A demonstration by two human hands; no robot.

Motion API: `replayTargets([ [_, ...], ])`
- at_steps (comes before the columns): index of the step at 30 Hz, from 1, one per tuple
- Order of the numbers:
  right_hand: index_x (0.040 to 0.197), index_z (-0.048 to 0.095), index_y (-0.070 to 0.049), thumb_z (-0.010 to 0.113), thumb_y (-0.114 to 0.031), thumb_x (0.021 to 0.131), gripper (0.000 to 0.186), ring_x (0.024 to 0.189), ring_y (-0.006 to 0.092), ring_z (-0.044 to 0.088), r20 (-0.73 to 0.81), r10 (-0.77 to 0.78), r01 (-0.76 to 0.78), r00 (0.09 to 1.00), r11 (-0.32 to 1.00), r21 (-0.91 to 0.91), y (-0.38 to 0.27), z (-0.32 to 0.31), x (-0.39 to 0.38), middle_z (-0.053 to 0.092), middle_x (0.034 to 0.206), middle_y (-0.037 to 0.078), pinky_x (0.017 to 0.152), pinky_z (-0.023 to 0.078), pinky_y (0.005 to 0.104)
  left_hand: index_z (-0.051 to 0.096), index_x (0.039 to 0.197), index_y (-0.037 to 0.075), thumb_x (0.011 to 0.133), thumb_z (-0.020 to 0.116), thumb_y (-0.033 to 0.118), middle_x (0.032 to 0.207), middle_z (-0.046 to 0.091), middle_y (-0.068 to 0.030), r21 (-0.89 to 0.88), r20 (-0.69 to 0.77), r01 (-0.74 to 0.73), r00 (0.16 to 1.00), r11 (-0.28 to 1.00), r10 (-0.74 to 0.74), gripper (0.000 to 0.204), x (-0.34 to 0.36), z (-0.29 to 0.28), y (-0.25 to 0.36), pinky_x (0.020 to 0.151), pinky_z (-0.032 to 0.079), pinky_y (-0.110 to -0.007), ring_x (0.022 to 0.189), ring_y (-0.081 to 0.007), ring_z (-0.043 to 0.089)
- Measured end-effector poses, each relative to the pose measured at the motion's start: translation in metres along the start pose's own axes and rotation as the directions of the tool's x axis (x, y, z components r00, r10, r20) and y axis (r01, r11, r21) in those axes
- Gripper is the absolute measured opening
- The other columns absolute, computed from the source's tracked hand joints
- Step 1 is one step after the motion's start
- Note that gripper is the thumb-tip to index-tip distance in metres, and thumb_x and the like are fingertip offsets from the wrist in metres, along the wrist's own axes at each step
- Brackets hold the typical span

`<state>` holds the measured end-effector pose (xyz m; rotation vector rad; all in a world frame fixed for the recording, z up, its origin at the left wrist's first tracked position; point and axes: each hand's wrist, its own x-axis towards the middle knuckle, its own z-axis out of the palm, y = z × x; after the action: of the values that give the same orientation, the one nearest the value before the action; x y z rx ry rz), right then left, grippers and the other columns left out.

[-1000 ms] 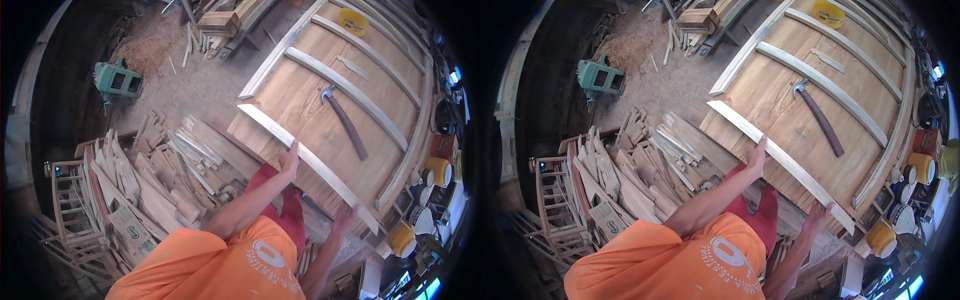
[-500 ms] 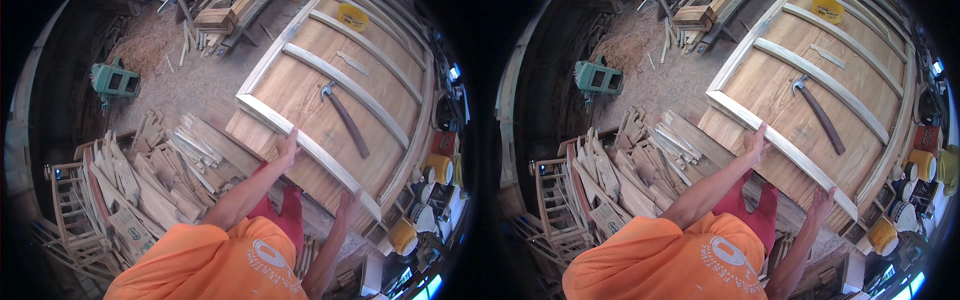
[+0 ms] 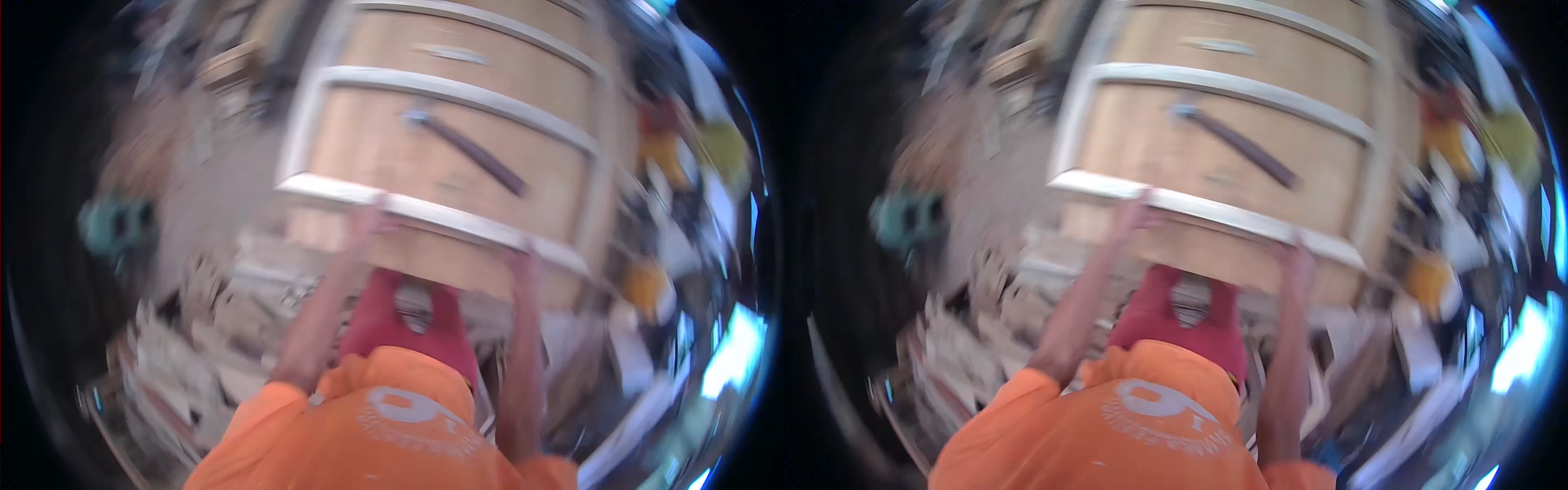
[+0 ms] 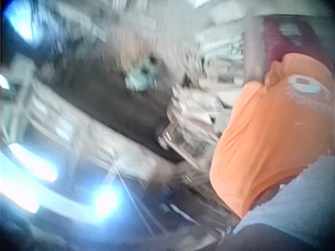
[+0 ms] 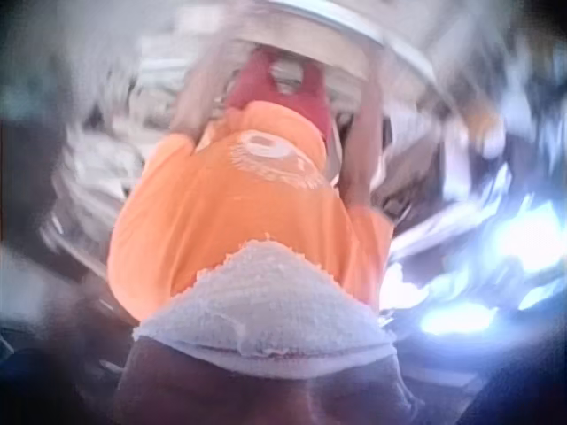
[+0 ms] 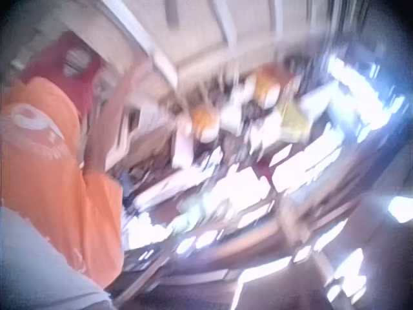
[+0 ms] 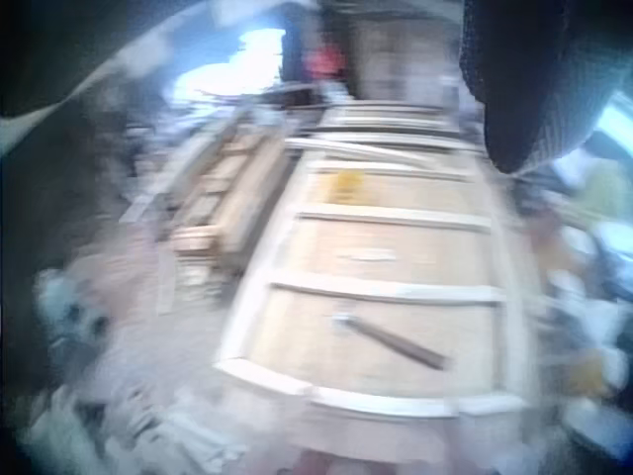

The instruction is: The person works on a wooden frame using a hammer, applies glue to the end of a wooden strip from a squeeze bottle, and aligns and hammers the strip onto the frame.

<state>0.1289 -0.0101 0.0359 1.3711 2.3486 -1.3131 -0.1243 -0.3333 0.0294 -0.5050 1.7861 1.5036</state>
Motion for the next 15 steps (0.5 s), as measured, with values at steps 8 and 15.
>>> replayTargets([
  [8, 0.117, 0.062, 0.024, 0.073, -0.028, 0.098, 0.056, 0.091, 0.0352, 0.078, 0.036, 0.41, -0.196, 0.911, 0.355, 0.914, -0.023, -0.002, 0.015, 0.069, 0.113, 0.028, 0.075, 0.07, 0.0407, 0.066, 0.126, 0.001, 0.099, 0.078, 0.044, 0.088, 0.075, -0.0205, 0.006, -0.017, 0.125, 0.992, 0.992, -0.125, 0.053, 0.005, -0.001, 0.013, 0.065, 0.067, -0.033, 0.073, -0.0262, 0.076],
  [15, 0.109, 0.062, 0.025, 0.071, -0.029, 0.093, 0.057, 0.076, 0.0367, 0.079, 0.032, 0.446, -0.224, 0.894, 0.386, 0.895, -0.028, -0.018, 0.006, 0.072, 0.096, 0.03, 0.065, 0.069, 0.0384, 0.067, 0.124, 0.003, 0.096, 0.083, 0.045, 0.093, 0.074, -0.0185, -0.003, -0.028, 0.121, 0.992, 0.993, -0.121, 0.053, 0.008, 0.005, 0.011, 0.067, 0.067, -0.031, 0.078, -0.024, 0.076],
])
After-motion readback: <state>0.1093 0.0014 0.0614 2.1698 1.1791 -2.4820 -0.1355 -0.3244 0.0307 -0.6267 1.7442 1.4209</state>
